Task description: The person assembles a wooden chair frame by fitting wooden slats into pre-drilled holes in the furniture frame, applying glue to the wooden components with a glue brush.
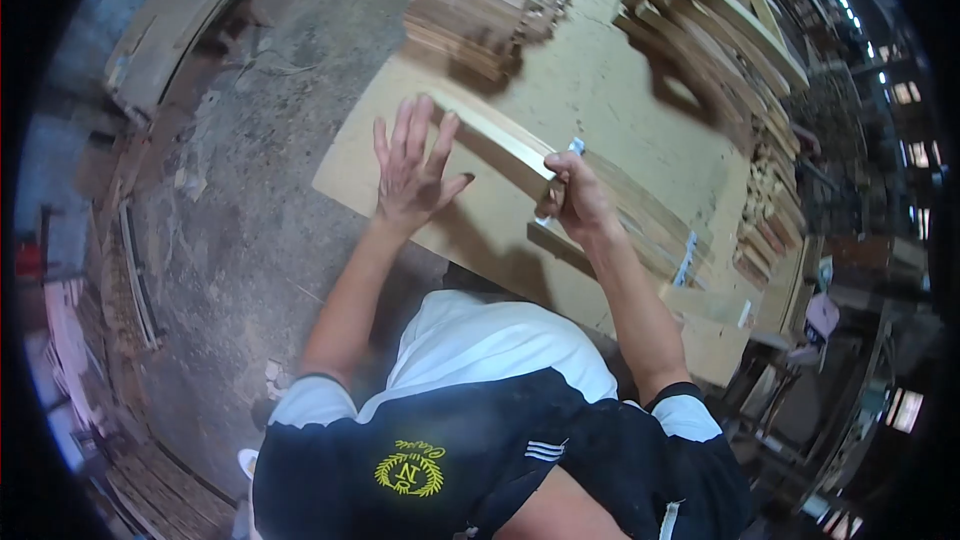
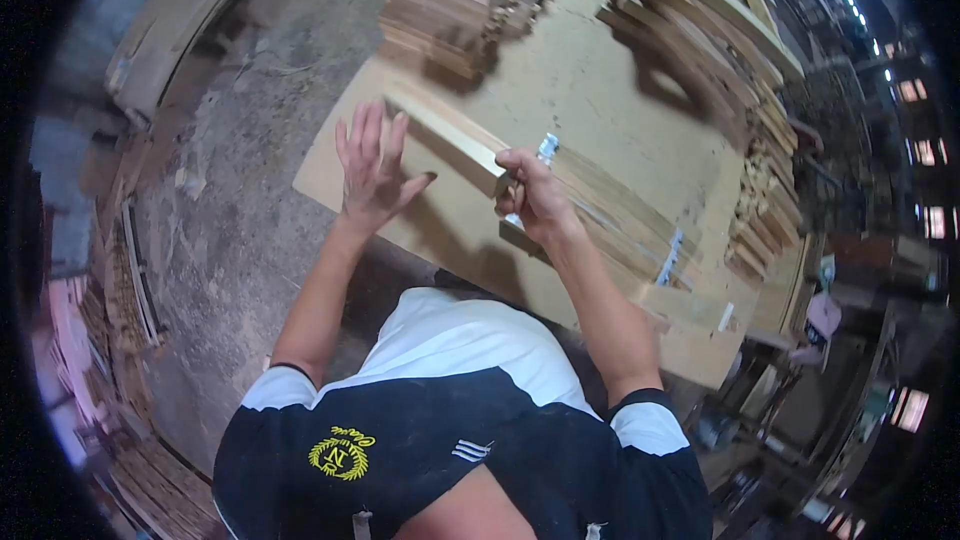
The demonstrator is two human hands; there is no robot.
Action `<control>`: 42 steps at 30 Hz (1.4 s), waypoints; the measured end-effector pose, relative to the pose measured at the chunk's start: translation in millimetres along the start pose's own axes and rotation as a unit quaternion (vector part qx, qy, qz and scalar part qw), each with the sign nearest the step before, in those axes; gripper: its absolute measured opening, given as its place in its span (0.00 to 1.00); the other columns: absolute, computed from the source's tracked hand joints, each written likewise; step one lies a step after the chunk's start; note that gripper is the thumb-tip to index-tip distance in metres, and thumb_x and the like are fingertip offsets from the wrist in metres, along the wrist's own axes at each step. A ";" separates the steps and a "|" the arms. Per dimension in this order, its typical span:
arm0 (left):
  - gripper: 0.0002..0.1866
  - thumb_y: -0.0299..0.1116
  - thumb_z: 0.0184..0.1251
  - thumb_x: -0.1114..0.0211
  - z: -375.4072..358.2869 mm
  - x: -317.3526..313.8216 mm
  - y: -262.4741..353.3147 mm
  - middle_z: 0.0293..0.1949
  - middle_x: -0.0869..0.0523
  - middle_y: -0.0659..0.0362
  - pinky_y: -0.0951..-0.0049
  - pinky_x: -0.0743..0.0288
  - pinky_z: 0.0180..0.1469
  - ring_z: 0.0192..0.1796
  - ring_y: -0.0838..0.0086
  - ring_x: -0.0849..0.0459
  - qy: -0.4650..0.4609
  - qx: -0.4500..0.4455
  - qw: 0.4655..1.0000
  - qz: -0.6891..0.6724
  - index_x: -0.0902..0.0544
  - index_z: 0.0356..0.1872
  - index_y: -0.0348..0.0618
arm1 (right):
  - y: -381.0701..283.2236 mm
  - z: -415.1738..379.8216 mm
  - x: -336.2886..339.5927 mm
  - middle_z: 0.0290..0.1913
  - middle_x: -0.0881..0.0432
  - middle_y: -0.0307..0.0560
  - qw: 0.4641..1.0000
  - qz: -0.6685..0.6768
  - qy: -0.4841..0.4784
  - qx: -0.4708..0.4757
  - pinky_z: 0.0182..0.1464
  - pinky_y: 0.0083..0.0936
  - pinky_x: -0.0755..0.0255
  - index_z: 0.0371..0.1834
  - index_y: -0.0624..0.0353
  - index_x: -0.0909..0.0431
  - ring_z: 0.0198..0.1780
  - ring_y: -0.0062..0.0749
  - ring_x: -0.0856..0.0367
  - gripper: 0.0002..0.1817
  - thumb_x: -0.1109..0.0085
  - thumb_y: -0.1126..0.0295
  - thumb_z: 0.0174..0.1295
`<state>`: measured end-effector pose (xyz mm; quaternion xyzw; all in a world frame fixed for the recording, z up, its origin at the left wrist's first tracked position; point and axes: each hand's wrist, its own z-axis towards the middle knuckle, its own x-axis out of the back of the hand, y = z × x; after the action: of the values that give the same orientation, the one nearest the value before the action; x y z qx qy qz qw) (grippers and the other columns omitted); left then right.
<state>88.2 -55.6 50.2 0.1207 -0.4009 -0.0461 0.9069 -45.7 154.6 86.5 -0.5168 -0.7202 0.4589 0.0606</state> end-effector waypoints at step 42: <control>0.29 0.60 0.66 0.39 -10.6 -137.4 141.7 0.39 0.13 0.55 0.63 0.19 0.40 0.38 0.62 0.13 0.008 0.060 0.864 -0.499 0.15 0.43 0.40 | 27.3 -72.7 74.8 0.51 0.19 0.60 0.732 -0.437 0.086 0.516 0.53 0.38 0.17 0.63 0.66 0.33 0.51 0.50 0.15 0.36 0.28 0.79 0.50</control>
<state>1.5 108.0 -18.8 0.3594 -0.2819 -0.4678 0.7566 -20.4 259.2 79.3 -0.0715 -0.5111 0.6360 0.5737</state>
